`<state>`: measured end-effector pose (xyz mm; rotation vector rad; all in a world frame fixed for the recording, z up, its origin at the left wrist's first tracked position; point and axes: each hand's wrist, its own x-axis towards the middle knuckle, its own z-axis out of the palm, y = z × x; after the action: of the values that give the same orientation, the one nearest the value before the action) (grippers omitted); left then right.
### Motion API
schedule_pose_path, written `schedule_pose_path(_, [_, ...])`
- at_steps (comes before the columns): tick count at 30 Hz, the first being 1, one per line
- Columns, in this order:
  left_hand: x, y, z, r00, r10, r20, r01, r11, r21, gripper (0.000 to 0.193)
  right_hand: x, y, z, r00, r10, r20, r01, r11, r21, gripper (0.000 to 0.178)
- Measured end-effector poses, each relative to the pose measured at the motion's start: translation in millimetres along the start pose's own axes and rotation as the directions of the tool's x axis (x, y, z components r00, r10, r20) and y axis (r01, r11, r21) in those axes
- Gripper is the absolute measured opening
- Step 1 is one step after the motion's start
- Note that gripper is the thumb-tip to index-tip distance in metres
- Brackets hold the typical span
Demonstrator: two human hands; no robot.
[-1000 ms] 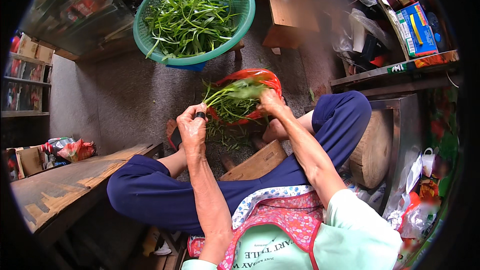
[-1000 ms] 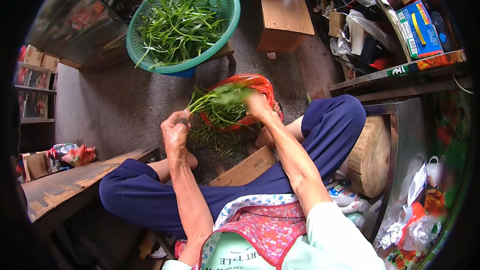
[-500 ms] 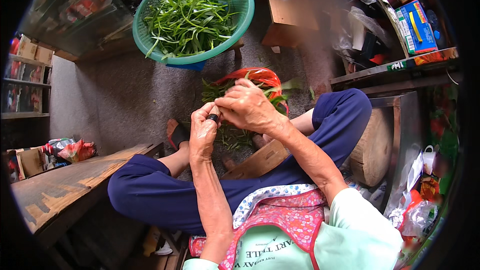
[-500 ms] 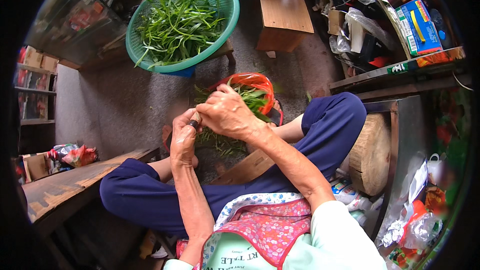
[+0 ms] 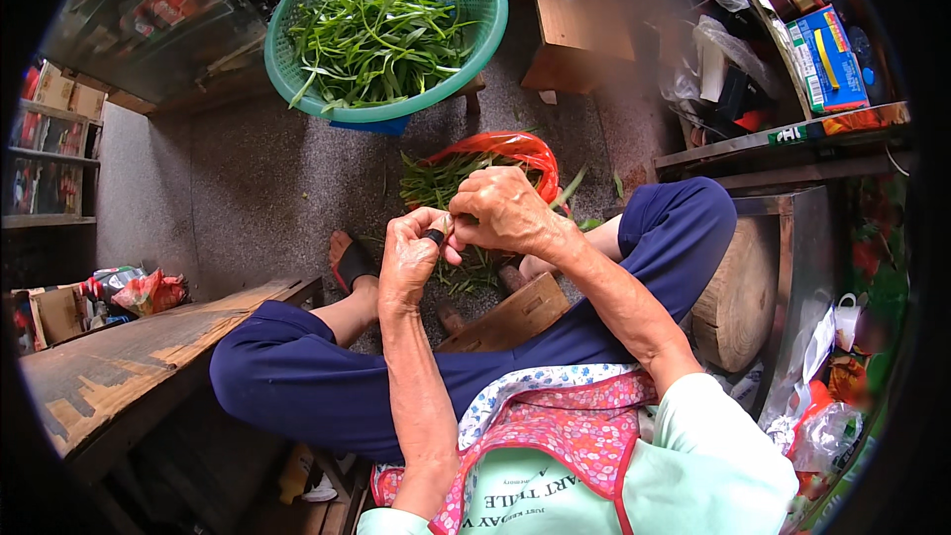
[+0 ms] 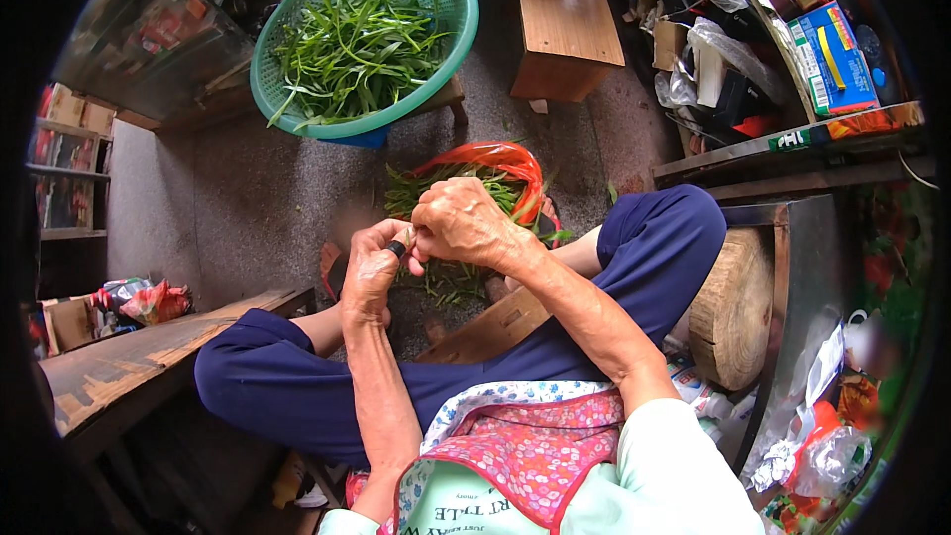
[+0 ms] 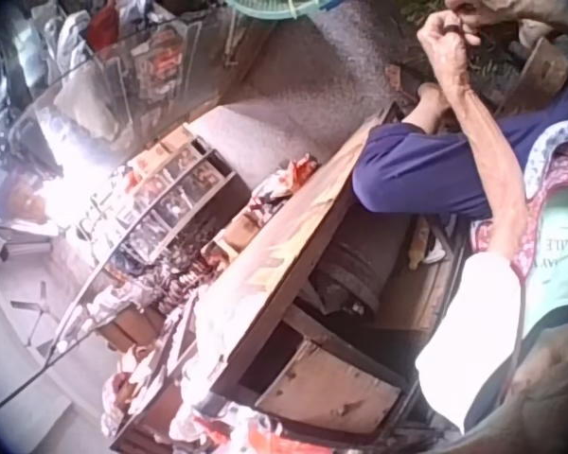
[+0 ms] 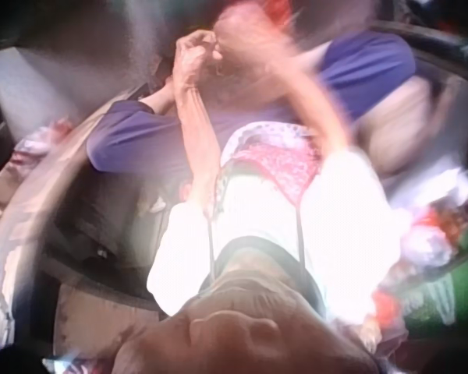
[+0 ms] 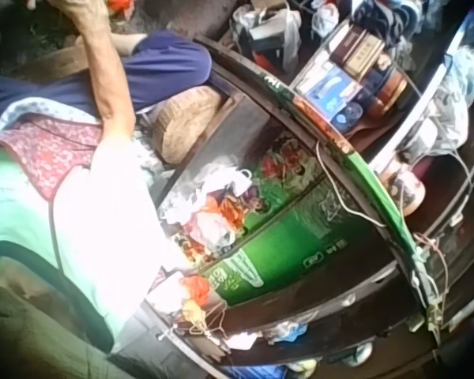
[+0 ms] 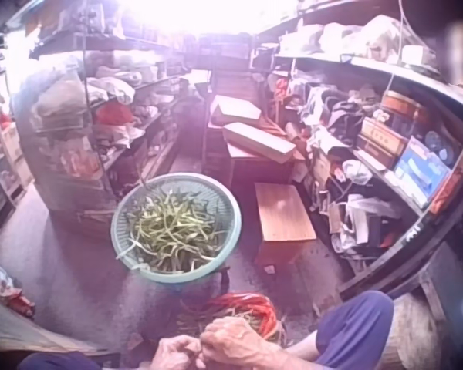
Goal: The person sits cross-legged on the floor and trims green leafy vegetables by hand. They pick up stems from a red bag, snap off the ends, and place the trimmed pieces into a green colander. The process is repetitive and continues throughout the clip.
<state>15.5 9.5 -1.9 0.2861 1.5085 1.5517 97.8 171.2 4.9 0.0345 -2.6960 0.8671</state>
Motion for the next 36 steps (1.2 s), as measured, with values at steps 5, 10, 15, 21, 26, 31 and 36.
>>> schedule_pose_path(5, [4,9,7,0.995,0.071,-0.066,-0.071,0.997,-0.011,0.015,-2,7,6,0.761,0.647,-0.049,-0.491,0.623,0.609,0.007])
schedule_pose_path(10, [10,-6,1,0.967,0.158,-0.202,-0.166,0.986,-0.023,0.013,10,-13,4,0.935,0.347,-0.077,-0.311,0.903,0.298,0.011])
schedule_pose_path(15, [10,2,5,0.924,0.284,-0.257,-0.303,0.952,-0.037,0.012,22,-19,10,0.98,0.193,-0.044,-0.184,0.97,0.159,0.015])
schedule_pose_path(21, [14,-6,-11,0.893,0.373,-0.252,-0.441,0.837,-0.323,0.045,58,-27,7,0.96,0.043,-0.278,-0.037,0.999,0.028,0.017])
schedule_pose_path(26, [22,-29,-31,0.808,0.162,-0.567,-0.369,0.889,-0.272,0.024,147,-19,-43,0.657,0.247,-0.713,0.081,0.916,0.392,0.014])
schedule_pose_path(31, [50,-150,-63,0.667,-0.17,-0.725,0.324,0.943,0.077,0.034,180,-12,-52,0.528,-0.176,-0.831,-0.079,0.964,-0.255,0.029])
schedule_pose_path(36, [47,-148,-39,0.64,-0.276,-0.717,0.536,0.83,0.158,0.042,68,-7,13,0.803,0.308,-0.51,-0.245,0.951,0.189,0.006])
